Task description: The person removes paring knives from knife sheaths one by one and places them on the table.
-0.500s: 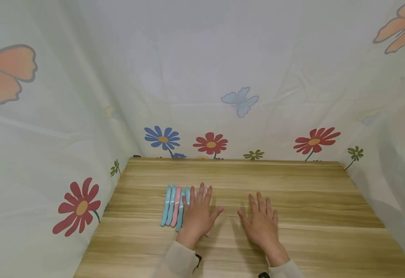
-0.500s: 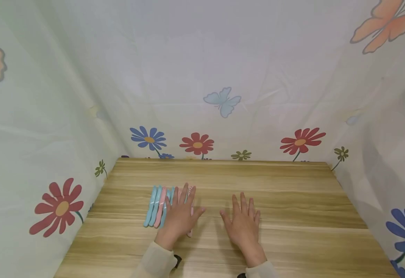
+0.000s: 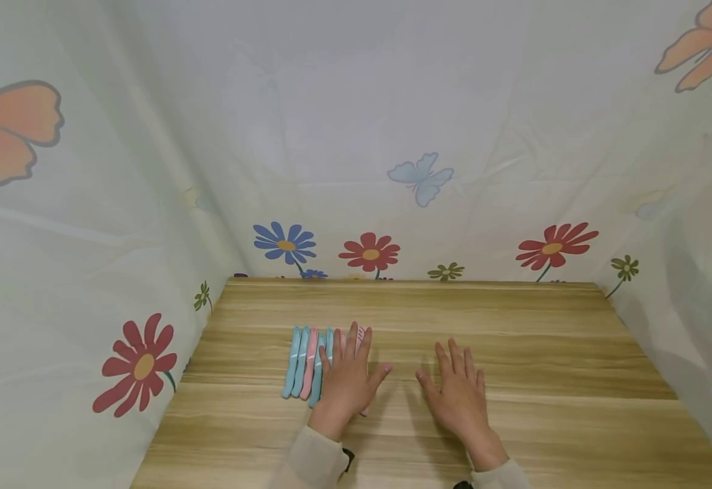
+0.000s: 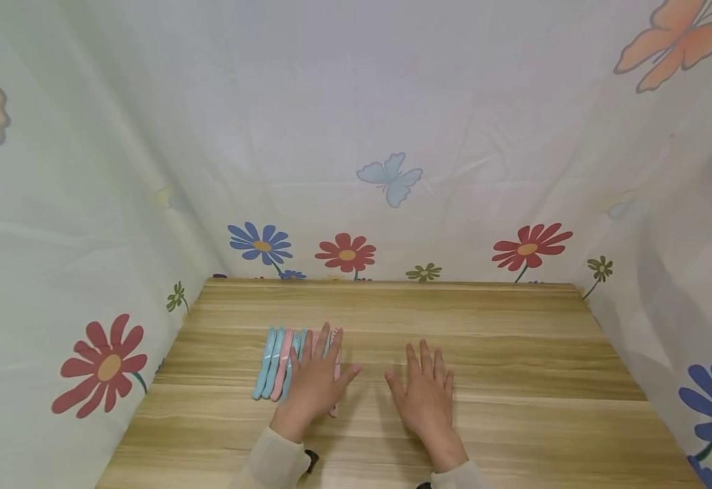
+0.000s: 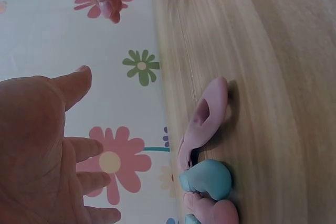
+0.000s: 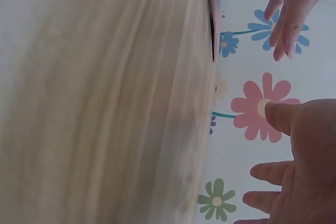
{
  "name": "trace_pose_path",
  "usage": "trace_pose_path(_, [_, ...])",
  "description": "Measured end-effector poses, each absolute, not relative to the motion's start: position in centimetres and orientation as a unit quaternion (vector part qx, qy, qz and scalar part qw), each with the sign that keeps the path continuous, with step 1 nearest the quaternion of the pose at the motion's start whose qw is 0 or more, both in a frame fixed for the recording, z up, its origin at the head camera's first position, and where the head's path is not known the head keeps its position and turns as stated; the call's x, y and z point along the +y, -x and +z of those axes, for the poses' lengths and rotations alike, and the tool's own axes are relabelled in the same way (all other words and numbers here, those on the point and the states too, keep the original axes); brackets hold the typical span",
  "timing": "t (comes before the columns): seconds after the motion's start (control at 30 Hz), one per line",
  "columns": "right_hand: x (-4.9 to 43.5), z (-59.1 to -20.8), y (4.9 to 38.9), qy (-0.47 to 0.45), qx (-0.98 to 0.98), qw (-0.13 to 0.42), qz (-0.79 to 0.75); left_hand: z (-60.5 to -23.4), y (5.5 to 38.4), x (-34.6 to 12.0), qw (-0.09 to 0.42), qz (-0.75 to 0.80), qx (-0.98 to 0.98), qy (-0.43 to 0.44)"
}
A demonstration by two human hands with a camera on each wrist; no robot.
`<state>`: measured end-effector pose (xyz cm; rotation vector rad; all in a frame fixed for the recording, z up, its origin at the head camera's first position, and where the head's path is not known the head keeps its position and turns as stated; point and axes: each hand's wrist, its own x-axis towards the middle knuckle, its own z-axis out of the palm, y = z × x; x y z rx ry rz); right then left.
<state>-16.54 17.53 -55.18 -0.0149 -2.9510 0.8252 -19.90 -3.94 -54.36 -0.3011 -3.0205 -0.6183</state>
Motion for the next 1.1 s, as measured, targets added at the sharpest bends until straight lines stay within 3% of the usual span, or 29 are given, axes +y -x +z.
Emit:
trace_pose_path(0.47, [16.8, -55.8, 16.2, -0.027, -0.947, 0.058, 0.315, -55.2, 19.4, -4.5, 0.021, -0.209, -0.973, 0.098])
trace_pose_path(1.1, [15.0, -55.5, 16.0, -0.028, -0.894, 0.017, 0.447, -55.7, 18.5, -5.4, -0.009, -0.311, -0.944, 0.115])
